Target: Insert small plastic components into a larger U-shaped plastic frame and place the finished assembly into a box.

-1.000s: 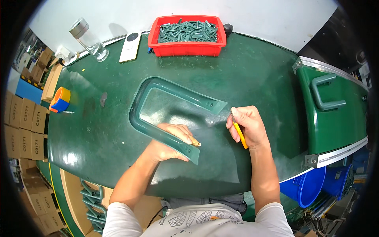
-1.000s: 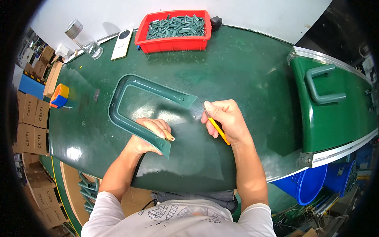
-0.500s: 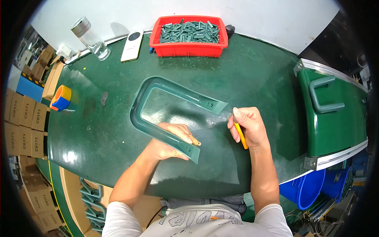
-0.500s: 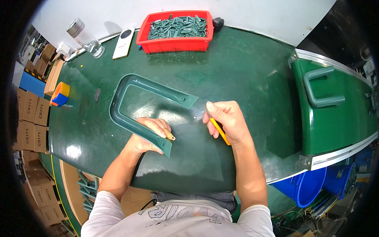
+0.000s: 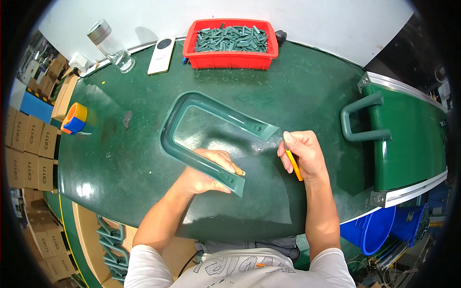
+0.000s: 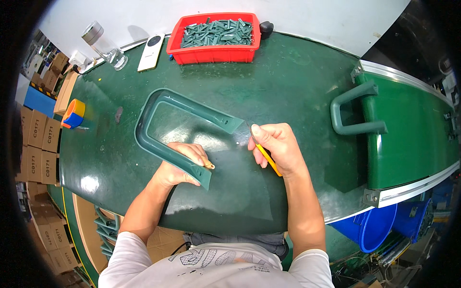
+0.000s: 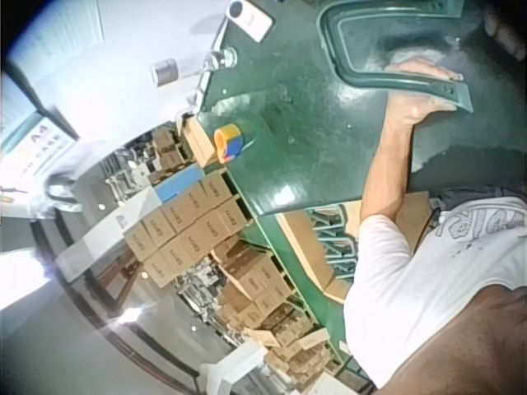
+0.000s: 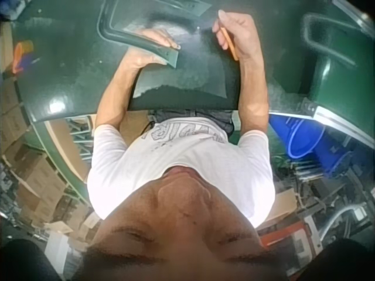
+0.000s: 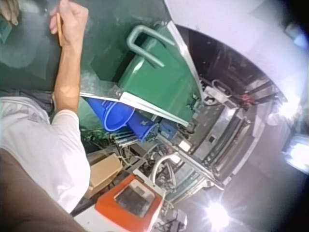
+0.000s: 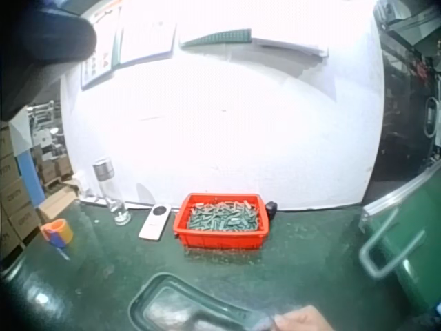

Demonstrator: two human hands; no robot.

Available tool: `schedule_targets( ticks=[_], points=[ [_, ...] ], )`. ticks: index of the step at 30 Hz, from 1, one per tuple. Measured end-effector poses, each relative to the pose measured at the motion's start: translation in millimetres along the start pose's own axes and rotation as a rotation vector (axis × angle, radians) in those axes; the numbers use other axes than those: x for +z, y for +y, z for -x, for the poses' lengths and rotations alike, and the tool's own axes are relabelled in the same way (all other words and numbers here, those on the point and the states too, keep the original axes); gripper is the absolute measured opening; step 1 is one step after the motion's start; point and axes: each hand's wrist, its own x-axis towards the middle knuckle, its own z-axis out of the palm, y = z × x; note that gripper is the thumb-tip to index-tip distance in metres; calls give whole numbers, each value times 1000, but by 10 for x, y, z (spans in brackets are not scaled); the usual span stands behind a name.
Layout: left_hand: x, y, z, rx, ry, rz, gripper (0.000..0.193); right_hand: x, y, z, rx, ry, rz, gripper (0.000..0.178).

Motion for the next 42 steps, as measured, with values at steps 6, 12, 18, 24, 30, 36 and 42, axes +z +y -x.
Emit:
schedule_targets(
  ticks=[6, 12, 18, 24, 30, 36, 42],
  points=[
    [-84, -34, 115, -288, 447, 57, 43, 122, 58, -6, -55, -160, 284, 41],
    [-188, -78, 183, -60, 428, 491, 41, 20, 133, -111, -37, 43, -69, 42],
    [-115, 58, 61, -36, 578, 715, 38, -21, 234, -187, 41, 37, -160, 41],
    [-167, 143, 232, -6, 635, 691, 34, 41, 242, -249, 44, 26, -144, 40],
    [-14, 508, 515, -73, 704, 193, 32, -49, 329, -248, -19, 11, -191, 39],
    [215, 1317, 1244, -233, 938, -428, 25, -30, 401, -229, -39, 25, -190, 37],
    [475, 1969, 2095, -484, 1513, -961, 25, -24, 404, -238, -30, 43, -141, 37]
  ],
)
